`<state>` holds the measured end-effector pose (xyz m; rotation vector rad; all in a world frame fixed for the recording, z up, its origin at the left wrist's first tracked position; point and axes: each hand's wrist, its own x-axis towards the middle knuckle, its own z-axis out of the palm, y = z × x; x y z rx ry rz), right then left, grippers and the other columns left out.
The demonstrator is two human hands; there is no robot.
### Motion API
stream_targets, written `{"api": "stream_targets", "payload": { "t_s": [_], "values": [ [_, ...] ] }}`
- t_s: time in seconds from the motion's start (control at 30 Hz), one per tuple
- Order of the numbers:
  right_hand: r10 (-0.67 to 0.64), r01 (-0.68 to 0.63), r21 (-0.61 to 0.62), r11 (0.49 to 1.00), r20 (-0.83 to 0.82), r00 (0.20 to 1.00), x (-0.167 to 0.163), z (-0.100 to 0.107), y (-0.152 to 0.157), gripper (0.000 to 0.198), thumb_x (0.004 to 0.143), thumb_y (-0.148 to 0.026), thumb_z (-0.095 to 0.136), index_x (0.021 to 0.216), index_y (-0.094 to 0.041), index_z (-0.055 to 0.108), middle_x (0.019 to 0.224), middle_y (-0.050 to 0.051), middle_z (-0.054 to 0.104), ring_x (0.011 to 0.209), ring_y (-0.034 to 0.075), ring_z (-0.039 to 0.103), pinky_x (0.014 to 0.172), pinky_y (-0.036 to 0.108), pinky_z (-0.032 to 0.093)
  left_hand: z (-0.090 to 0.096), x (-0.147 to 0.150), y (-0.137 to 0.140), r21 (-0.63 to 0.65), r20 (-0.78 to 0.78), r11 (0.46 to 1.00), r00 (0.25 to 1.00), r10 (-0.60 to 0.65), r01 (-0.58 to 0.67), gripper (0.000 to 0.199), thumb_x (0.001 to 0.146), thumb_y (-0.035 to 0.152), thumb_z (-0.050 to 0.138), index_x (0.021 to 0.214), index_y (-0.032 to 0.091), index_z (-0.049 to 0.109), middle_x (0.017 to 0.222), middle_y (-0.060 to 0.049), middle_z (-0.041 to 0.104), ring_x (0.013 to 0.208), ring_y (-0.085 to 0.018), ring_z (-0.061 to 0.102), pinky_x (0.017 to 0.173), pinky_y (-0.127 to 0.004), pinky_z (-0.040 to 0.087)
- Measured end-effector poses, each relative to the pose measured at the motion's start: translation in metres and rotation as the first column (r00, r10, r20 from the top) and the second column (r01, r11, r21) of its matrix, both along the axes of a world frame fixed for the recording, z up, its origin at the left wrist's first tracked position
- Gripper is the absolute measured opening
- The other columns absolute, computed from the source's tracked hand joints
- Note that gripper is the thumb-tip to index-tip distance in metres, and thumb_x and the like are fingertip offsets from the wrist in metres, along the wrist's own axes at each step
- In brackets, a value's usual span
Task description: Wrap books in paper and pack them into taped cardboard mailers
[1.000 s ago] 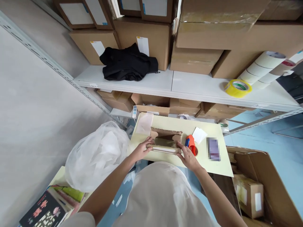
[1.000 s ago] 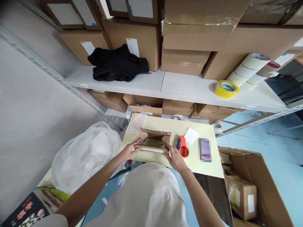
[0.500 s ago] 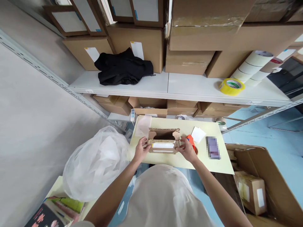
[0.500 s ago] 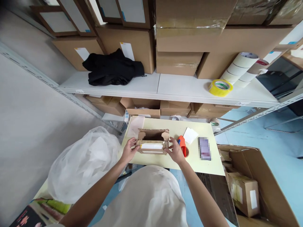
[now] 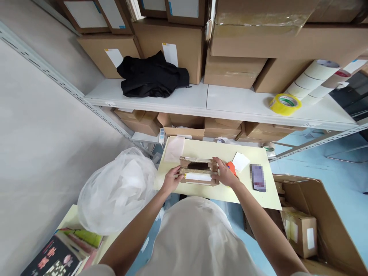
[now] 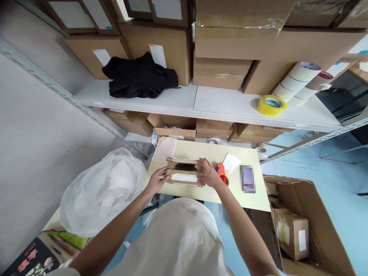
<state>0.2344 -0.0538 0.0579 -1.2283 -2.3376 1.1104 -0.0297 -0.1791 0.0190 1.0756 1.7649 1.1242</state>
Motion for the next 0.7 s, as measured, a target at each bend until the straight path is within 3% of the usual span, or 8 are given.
{"api": "stream_targets", "payload": {
  "t_s": [0.1,0.2,0.47,0.7],
  "values": [
    [0.01,-0.01,0.013,1.0,0.007,1.0,0.007,-0.003,-0.023,0.073,0.074,-0.015,0.059,0.139,-0.031,0.029,0.146,0.007,0.034,0.141,0.022,0.023,0.107,0.042,0.036,0.0,0.003,-0.015,0.027,-0.053,0.998,0.997,-0.047,0.049,0.048,0.076,0.025,0.058,0.124,0.019,0.056,0.118,-0.011,0.06,0.099,-0.022,0.063,0.072,-0.034,0.059],
    [-0.019,0.019,0.018,1.0,0.015,1.0,0.01,-0.005,-0.026,0.068,0.077,-0.015,0.056,0.138,-0.03,0.032,0.148,0.006,0.031,0.143,0.021,0.016,0.108,0.042,0.036,-0.002,0.005,-0.013,0.052,-0.122,0.995,0.99,-0.073,0.079,0.048,0.078,0.025,0.056,0.126,0.019,0.055,0.117,-0.011,0.06,0.098,-0.021,0.062,0.072,-0.033,0.058],
    [-0.095,0.089,0.074,0.993,0.082,0.992,-0.002,-0.016,0.013,0.052,0.082,-0.017,0.052,0.133,-0.027,0.043,0.153,0.009,0.023,0.128,0.024,0.046,0.102,0.04,0.042,-0.005,0.001,0.038,0.069,-0.184,0.996,0.982,-0.043,0.057,0.048,0.078,0.023,0.057,0.125,0.018,0.055,0.116,-0.01,0.064,0.099,-0.021,0.063,0.08,-0.035,0.057],
    [-0.066,0.038,0.149,0.988,0.186,0.98,0.01,-0.031,-0.033,0.056,0.083,-0.015,0.049,0.137,-0.026,0.042,0.155,0.01,0.018,0.114,0.028,0.058,0.076,0.038,0.057,-0.021,0.012,-0.004,0.04,-0.197,0.996,0.978,-0.07,0.079,0.065,0.079,0.022,0.055,0.141,0.02,0.034,0.112,-0.009,0.065,0.099,-0.02,0.063,0.075,-0.032,0.057]
  ]
}}
